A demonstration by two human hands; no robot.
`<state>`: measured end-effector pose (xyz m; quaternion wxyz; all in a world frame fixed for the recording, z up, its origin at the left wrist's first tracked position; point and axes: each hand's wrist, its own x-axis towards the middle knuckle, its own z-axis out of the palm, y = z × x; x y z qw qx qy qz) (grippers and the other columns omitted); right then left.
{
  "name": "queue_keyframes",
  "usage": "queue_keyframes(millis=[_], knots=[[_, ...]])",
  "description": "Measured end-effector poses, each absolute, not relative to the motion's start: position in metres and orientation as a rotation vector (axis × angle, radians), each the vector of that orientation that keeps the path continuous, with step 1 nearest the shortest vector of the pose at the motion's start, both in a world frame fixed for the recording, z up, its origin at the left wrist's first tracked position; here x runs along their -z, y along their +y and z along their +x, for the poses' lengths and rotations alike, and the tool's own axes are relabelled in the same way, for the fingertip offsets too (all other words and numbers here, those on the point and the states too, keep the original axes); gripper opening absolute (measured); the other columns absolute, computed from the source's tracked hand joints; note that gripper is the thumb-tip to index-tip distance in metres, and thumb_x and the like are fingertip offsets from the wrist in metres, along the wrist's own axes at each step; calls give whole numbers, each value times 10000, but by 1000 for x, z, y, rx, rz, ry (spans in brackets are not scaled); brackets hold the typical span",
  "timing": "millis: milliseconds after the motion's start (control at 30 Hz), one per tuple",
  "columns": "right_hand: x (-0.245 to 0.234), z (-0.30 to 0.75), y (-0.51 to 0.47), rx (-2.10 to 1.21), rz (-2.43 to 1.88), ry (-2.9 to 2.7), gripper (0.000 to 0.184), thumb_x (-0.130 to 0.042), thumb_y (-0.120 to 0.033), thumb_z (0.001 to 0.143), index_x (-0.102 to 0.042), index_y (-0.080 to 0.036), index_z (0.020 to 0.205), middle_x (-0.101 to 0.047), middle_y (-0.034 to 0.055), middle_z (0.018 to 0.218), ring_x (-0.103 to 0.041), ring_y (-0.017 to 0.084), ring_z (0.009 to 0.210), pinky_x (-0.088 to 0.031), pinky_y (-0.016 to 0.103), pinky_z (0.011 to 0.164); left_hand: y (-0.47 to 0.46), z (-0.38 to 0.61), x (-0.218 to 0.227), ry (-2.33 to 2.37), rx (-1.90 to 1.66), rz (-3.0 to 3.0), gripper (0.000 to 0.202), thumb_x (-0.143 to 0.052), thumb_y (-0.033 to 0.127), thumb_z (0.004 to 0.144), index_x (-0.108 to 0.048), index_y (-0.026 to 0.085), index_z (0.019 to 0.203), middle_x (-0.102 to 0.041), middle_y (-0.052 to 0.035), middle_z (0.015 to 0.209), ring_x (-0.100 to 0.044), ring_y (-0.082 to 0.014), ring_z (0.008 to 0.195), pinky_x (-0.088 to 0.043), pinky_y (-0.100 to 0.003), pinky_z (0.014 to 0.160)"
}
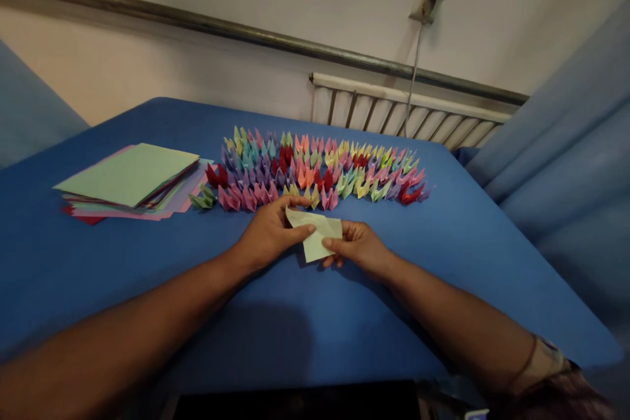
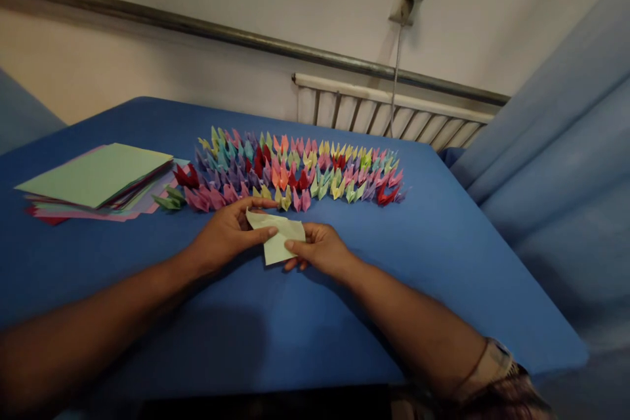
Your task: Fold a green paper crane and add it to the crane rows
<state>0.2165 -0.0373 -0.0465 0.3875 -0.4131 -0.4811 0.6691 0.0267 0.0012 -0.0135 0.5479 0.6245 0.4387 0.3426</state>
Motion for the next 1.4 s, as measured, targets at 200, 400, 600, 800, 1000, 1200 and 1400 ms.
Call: queue_keyframes(millis=[200, 400, 600, 800, 1000, 1200, 1400], knots=[[54, 219, -29, -1542, -1212, -1178, 283, -767, -376, 700, -597, -168, 787, -682, -20, 606, -650, 118, 499, -363, 170, 390, 10, 22, 16, 1215, -725, 1637, 470, -748, 314, 660, -628, 154, 1084, -655, -25, 828, -648, -187, 727, -520, -313, 664], [58, 219, -29, -1555, -1241, -1174, 207, -723, -290, 744, -582, -174, 840, -676, -43, 617, -655, 107, 490, -376, 161, 386, 11, 23, 20, 1214, -768, 1712, 471, -718, 285, 669, -614, 158, 1110, -696, -83, 1034, -674, -220, 861, -546, -368, 777], [60, 218, -30, -1591, -1176, -1135, 291, -746, -332, 746, -569, -170, 911, -694, -22, 646, -686, 135, 529, -438, 177, 416, 6, 24, 23, 1119, -958, 1742, 507, -634, 237, 773, -521, 173, 1263, -660, -97, 1167, -680, -191, 857, -566, -348, 768], [57, 219, -31, -1635, -1122, -1143, 387, -768, -415, 709, -557, -161, 911, -692, -2, 680, -681, 138, 529, -444, 178, 419, 1, 16, 11, 1114, -1313, 2203, 366, -575, 178, 853, -560, 203, 1218, -601, -89, 1265, -583, -234, 1171, -475, -412, 1008], [60, 214, -33, -1655, -1110, -1248, 387, -735, -436, 734, -531, -174, 933, -651, -29, 619, -654, 136, 509, -462, 203, 441, -10, 14, 5, 741, -1081, 2519, 196, -550, 172, 896, -591, 206, 1084, -650, -56, 1074, -621, -187, 1004, -492, -326, 901], [53, 223, -32, -1357, -1488, -1579, 224, -587, -257, 868, -535, -189, 1075, -624, -38, 626, -629, 152, 540, -473, 258, 512, -9, 20, 18, 666, -336, 2630, 298, -664, 401, 838, -586, 194, 1039, -611, -54, 968, -572, -221, 893, -471, -352, 798], [45, 248, -45, -470, -1586, -2021, 278, -624, -161, 833, -576, -168, 1107, -644, 78, 989, -625, 184, 827, -491, 337, 777, -8, 20, 25, 720, -278, 2658, 344, -649, 430, 847, -564, 191, 1080, -591, -78, 1049, -544, -246, 962, -442, -384, 860]])
